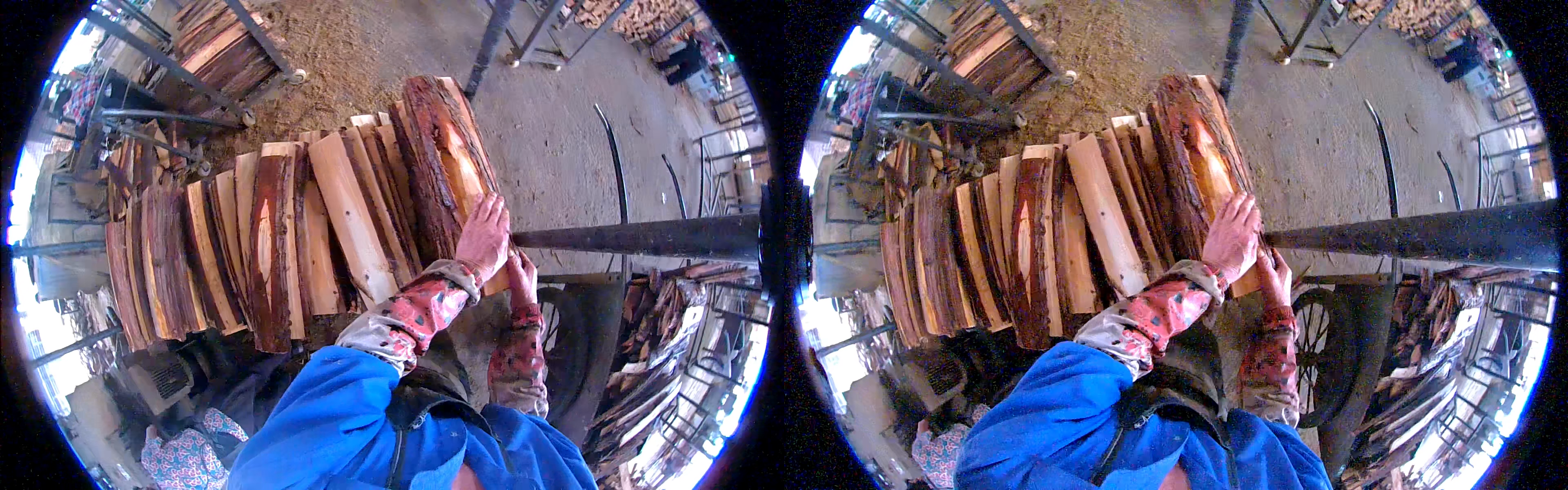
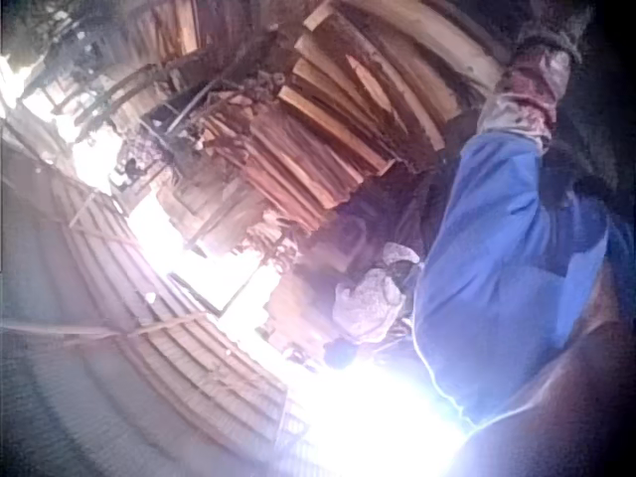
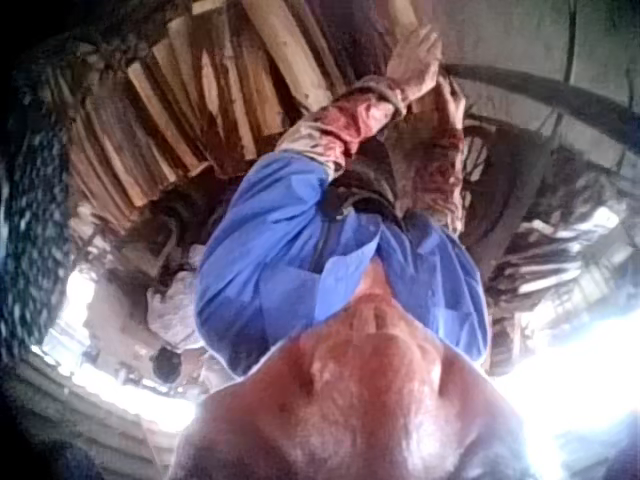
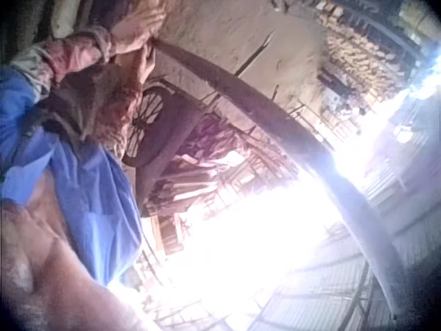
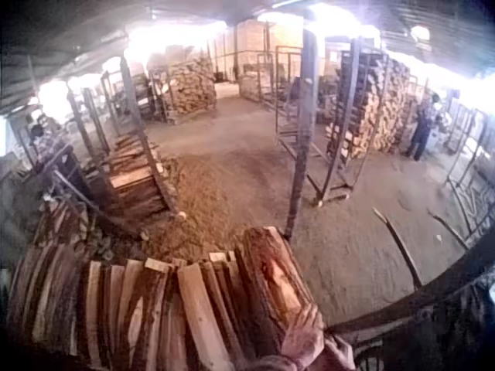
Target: The person picks up bundles of split firewood from a pile and places them onto a metal cart. The person repeatedly lifts the wood with both hands and stacks it in a neat pile on the cart.
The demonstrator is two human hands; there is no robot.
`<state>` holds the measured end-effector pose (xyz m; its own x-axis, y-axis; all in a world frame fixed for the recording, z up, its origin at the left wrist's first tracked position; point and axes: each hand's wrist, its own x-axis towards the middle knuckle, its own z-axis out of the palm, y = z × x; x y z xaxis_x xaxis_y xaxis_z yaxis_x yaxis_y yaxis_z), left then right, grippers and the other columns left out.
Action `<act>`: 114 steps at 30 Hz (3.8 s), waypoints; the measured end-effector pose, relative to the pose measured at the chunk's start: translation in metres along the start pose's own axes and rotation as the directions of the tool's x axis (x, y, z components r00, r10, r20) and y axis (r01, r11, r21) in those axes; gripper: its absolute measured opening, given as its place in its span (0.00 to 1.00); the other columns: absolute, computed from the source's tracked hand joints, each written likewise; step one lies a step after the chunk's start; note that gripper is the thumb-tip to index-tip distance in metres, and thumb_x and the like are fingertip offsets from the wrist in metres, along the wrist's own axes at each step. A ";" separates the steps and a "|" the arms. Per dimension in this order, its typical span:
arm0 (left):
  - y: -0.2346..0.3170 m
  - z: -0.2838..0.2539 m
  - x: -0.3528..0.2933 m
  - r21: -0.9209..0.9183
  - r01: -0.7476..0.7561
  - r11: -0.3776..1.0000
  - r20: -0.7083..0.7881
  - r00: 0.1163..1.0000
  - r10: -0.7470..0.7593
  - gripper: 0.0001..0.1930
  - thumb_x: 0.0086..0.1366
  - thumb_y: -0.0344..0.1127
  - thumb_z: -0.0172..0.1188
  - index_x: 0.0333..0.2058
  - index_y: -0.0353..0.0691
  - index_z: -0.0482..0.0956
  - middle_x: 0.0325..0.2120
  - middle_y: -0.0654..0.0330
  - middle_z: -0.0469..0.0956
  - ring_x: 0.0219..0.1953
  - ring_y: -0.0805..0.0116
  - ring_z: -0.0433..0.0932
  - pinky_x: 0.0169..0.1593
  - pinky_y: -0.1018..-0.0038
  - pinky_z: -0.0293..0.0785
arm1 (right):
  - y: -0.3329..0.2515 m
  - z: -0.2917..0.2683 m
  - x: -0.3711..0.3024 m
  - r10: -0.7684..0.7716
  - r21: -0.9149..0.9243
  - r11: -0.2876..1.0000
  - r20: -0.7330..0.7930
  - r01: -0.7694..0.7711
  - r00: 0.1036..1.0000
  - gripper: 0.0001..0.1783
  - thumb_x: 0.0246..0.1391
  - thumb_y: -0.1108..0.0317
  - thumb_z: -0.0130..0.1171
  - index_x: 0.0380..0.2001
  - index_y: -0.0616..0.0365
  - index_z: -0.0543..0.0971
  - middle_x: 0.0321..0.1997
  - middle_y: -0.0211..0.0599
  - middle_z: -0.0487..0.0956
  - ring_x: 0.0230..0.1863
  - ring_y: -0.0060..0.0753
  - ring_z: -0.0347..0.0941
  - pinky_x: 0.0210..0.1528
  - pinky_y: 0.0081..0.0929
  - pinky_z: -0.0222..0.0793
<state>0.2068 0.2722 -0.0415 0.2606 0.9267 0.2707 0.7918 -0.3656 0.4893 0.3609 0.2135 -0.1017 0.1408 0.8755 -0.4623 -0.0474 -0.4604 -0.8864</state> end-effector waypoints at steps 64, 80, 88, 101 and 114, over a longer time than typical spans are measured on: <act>-0.223 0.002 -0.054 -0.323 0.481 0.815 -0.330 0.750 -0.574 0.36 0.49 0.37 0.68 0.56 0.32 0.64 0.60 0.41 0.59 0.64 0.41 0.53 0.67 0.57 0.53 | -0.024 0.011 -0.002 -0.009 -0.158 0.987 -0.100 -0.006 0.995 0.21 0.63 0.51 0.50 0.27 0.57 0.74 0.25 0.21 0.70 0.26 0.17 0.65 0.28 0.21 0.61; -0.101 -0.036 -0.185 -0.366 0.406 0.837 -0.373 0.760 -0.532 0.31 0.54 0.32 0.66 0.55 0.34 0.65 0.51 0.45 0.68 0.55 0.46 0.66 0.59 0.57 0.64 | -0.027 0.008 -0.005 0.032 -0.115 0.992 -0.086 -0.042 0.996 0.28 0.57 0.46 0.56 0.39 0.67 0.79 0.37 0.33 0.78 0.36 0.26 0.74 0.39 0.27 0.69; -0.054 -0.081 -0.374 -0.519 0.626 0.582 -0.648 0.155 -0.746 0.21 0.55 0.29 0.66 0.46 0.36 0.70 0.38 0.56 0.72 0.40 0.61 0.72 0.47 0.66 0.71 | -0.038 0.019 -0.018 -0.006 -0.167 0.986 0.064 0.017 0.998 0.34 0.55 0.42 0.57 0.43 0.69 0.78 0.40 0.36 0.79 0.40 0.30 0.75 0.43 0.31 0.70; 0.023 -0.004 -0.466 -0.446 0.824 0.348 0.098 0.431 -0.897 0.17 0.57 0.47 0.61 0.21 0.39 0.71 0.25 0.49 0.75 0.34 0.44 0.76 0.38 0.58 0.73 | -0.023 -0.018 -0.056 -0.008 -0.270 0.963 0.026 0.014 1.000 0.28 0.54 0.41 0.57 0.47 0.52 0.75 0.43 0.25 0.76 0.41 0.24 0.70 0.39 0.31 0.67; 0.003 -0.074 -0.621 -0.649 0.736 0.193 0.053 0.297 -0.953 0.17 0.57 0.45 0.63 0.31 0.34 0.79 0.25 0.54 0.80 0.30 0.59 0.79 0.38 0.68 0.74 | 0.224 -0.060 -0.184 0.359 -0.408 0.881 0.247 -0.240 0.900 0.17 0.55 0.53 0.60 0.39 0.55 0.77 0.32 0.31 0.76 0.30 0.31 0.74 0.28 0.31 0.71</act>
<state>0.0066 -0.3109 -0.1473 -0.6484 0.6283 -0.4299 -0.0133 0.5553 0.8316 0.3834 -0.0599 -0.2136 -0.1347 0.6586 -0.7403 0.3283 -0.6753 -0.6605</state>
